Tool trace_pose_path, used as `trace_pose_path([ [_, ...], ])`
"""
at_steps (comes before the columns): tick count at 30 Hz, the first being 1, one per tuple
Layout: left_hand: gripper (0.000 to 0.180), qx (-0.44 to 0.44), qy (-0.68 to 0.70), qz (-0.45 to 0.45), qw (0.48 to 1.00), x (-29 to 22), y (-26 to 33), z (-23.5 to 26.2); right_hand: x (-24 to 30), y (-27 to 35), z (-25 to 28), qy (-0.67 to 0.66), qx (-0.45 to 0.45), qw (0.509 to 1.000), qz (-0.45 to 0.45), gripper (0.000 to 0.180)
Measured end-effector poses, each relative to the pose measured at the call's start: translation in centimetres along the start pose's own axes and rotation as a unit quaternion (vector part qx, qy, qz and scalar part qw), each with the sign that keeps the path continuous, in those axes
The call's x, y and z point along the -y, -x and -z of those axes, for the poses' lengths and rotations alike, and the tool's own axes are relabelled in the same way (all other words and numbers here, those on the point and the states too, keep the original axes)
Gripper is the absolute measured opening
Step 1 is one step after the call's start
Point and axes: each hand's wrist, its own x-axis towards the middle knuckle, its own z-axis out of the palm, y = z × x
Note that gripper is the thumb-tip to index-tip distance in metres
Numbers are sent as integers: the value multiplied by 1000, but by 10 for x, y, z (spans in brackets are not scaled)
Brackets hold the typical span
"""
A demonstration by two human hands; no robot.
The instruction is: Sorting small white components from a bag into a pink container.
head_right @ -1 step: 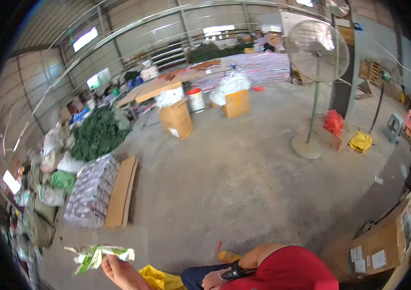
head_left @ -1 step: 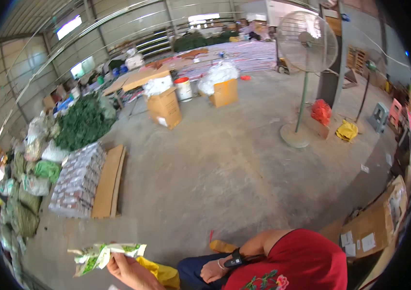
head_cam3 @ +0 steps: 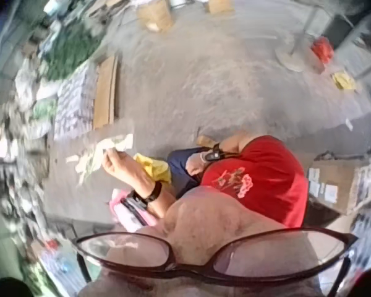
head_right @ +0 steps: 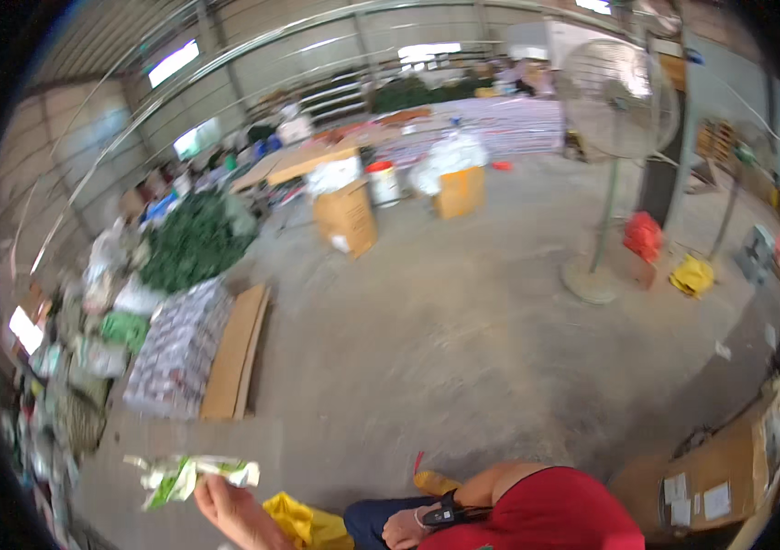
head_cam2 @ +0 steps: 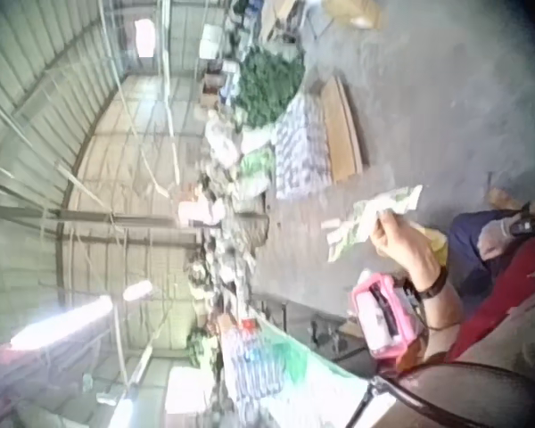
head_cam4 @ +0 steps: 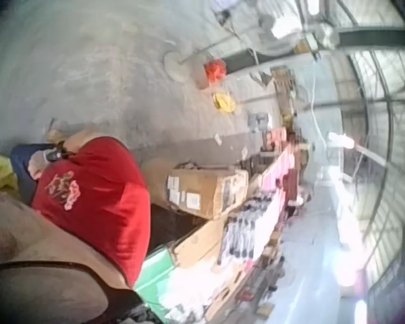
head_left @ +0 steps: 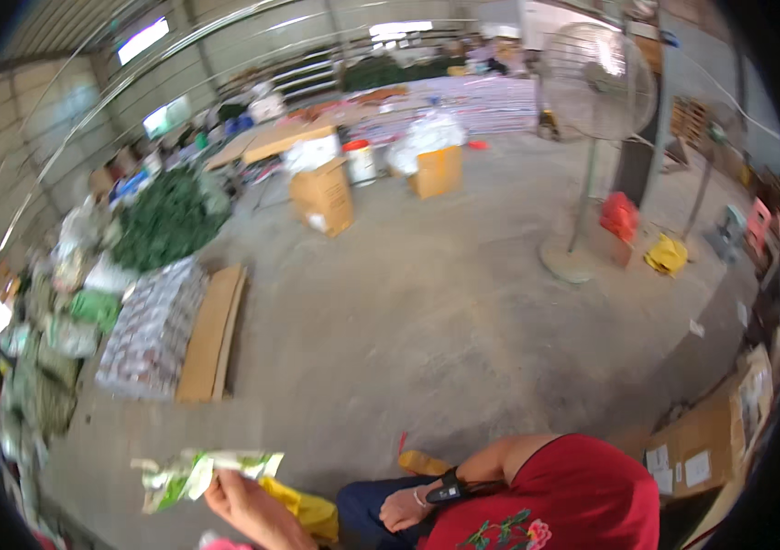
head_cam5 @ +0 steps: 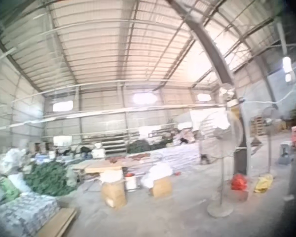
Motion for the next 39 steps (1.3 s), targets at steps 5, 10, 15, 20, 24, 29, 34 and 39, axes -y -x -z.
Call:
trace_pose_path([
  [5,1,-17,-29,85,996,21,3,-29,22,18,34,45,36,989,-138,20],
  [10,14,-29,48,76,996,9,9,-7,31,12,41,43,48,991,-118,17],
  [15,11,-67,-38,-37,996,3,30,1,29,14,42,61,43,990,-123,17],
  [20,28,18,-209,-187,960,-49,43,-10,44,15,51,63,2,982,-180,16],
  [24,30,142,-272,-303,902,-72,39,-1,28,19,44,75,16,986,-150,15],
  [29,36,200,-291,-363,862,-84,38,2,6,22,26,65,2,990,-126,15],
  [34,33,284,-218,-339,870,-78,38,8,6,24,24,64,-11,989,-135,17],
  [39,18,392,-143,-408,812,-96,37,-7,-11,30,12,142,4,980,-139,19],
])
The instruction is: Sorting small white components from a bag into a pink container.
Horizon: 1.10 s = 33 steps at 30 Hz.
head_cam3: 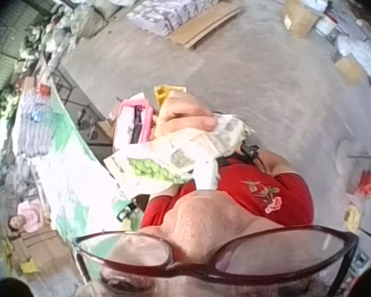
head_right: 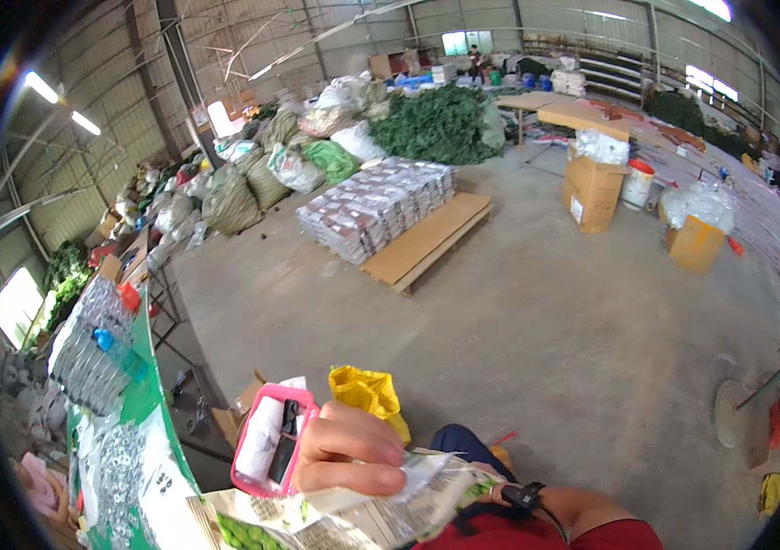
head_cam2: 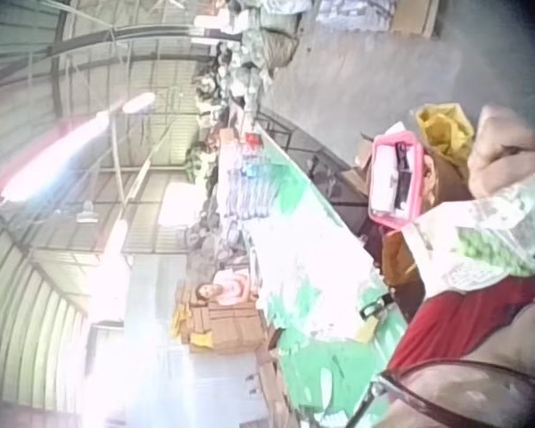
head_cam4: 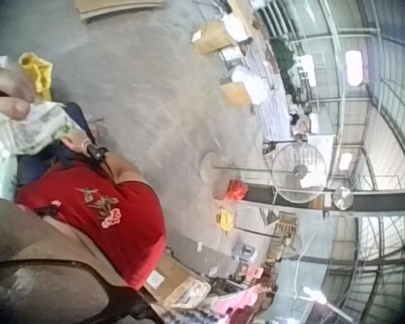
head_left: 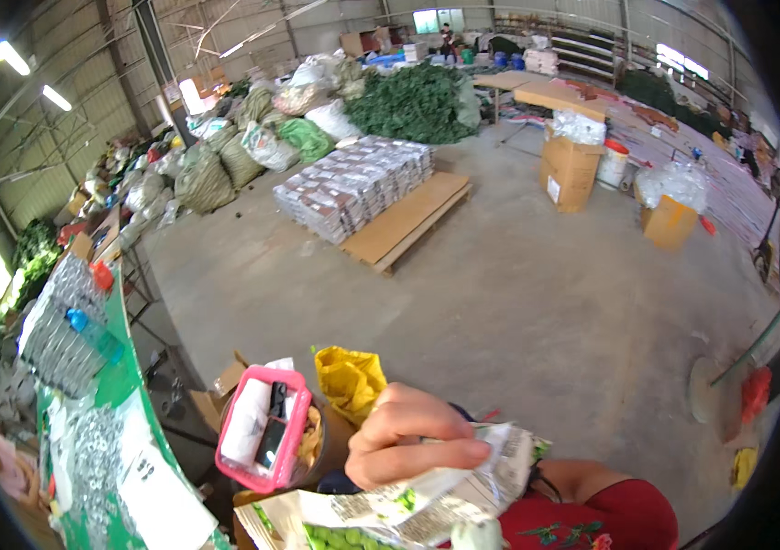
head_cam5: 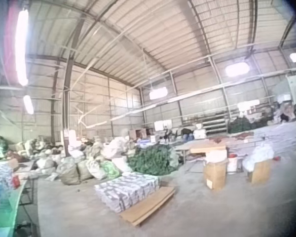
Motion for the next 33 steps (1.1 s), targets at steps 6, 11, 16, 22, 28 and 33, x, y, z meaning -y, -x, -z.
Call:
trace_pose_path([
  [6,16,-76,120,-58,988,-12,-22,-33,-6,0,16,-2,48,999,22,17],
  [11,14,-149,94,-46,983,-31,-37,-37,10,-8,21,-77,-8,997,20,13],
  [16,14,-85,77,-158,981,-10,-39,-36,13,-2,28,-59,-15,998,0,15],
  [22,22,-167,46,-74,982,-22,-37,-48,12,-6,28,-64,-7,998,-6,15],
  [28,21,-183,1,-87,979,-23,-35,-47,-7,-3,11,-32,13,999,15,16],
  [33,24,30,-27,-120,992,-9,-21,-11,2,-11,8,-46,39,998,34,17],
])
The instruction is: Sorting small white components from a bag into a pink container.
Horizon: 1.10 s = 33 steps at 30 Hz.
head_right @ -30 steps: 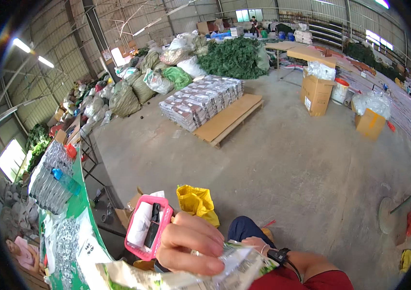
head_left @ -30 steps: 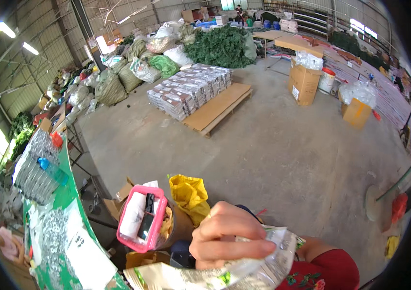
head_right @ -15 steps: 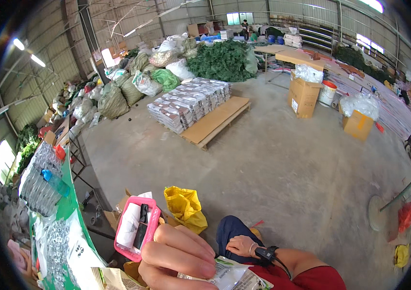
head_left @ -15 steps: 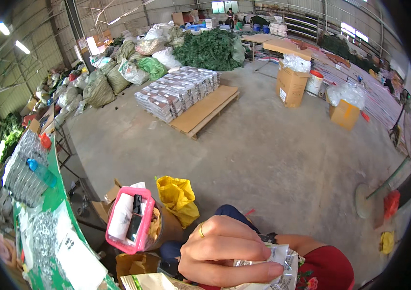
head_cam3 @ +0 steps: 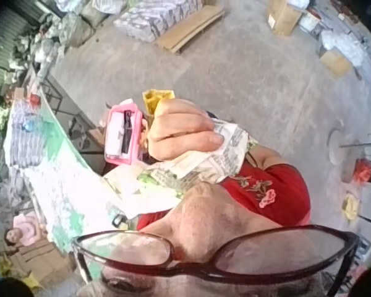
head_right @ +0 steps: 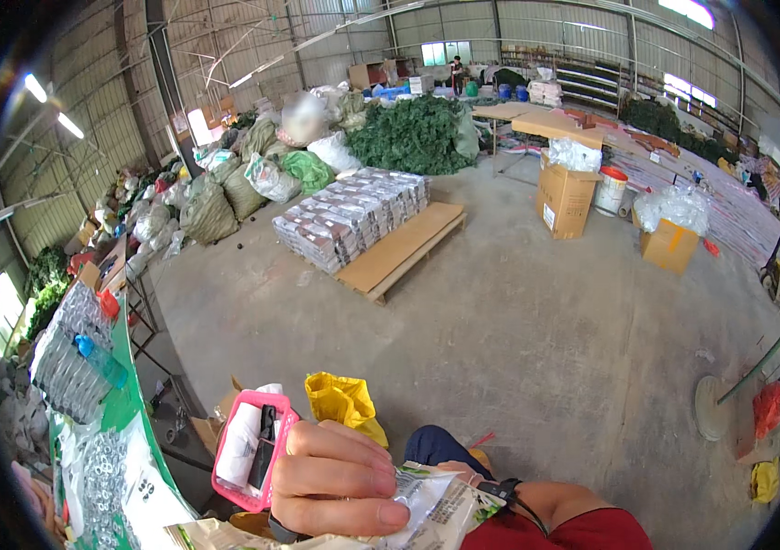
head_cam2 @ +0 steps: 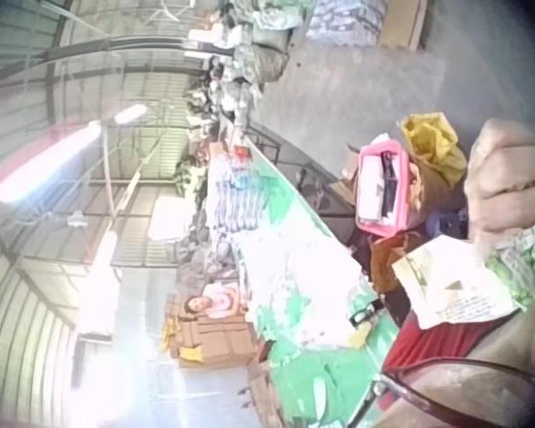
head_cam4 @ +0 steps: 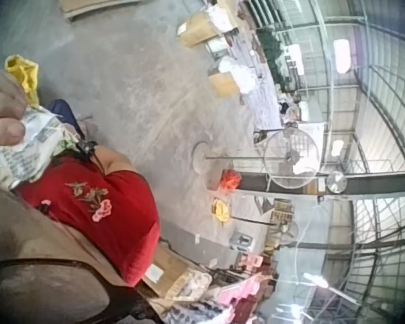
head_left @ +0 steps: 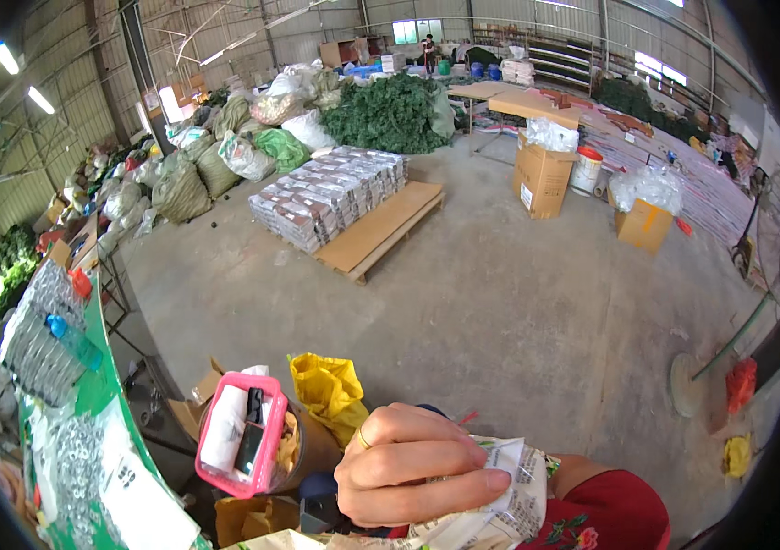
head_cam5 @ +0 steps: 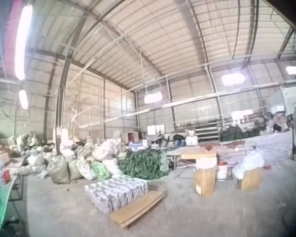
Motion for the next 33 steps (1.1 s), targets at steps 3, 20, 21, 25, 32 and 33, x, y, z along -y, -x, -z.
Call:
trace_pose_path([
  [3,25,114,73,17,991,31,10,11,1,4,6,-7,-29,999,-36,17],
  [20,30,-173,-116,328,922,-8,24,-13,27,4,38,-30,-31,995,-88,16],
  [21,29,-186,-116,400,890,-15,24,-15,26,2,37,-10,-20,997,-81,16],
  [25,28,-193,-50,494,846,-27,35,-13,27,1,32,7,-43,997,-65,16],
  [32,34,-124,-117,320,932,-16,36,-2,14,6,20,-36,-39,997,-52,16],
  [33,33,-108,-92,309,940,-13,45,1,12,7,18,-37,-35,998,-48,16],
])
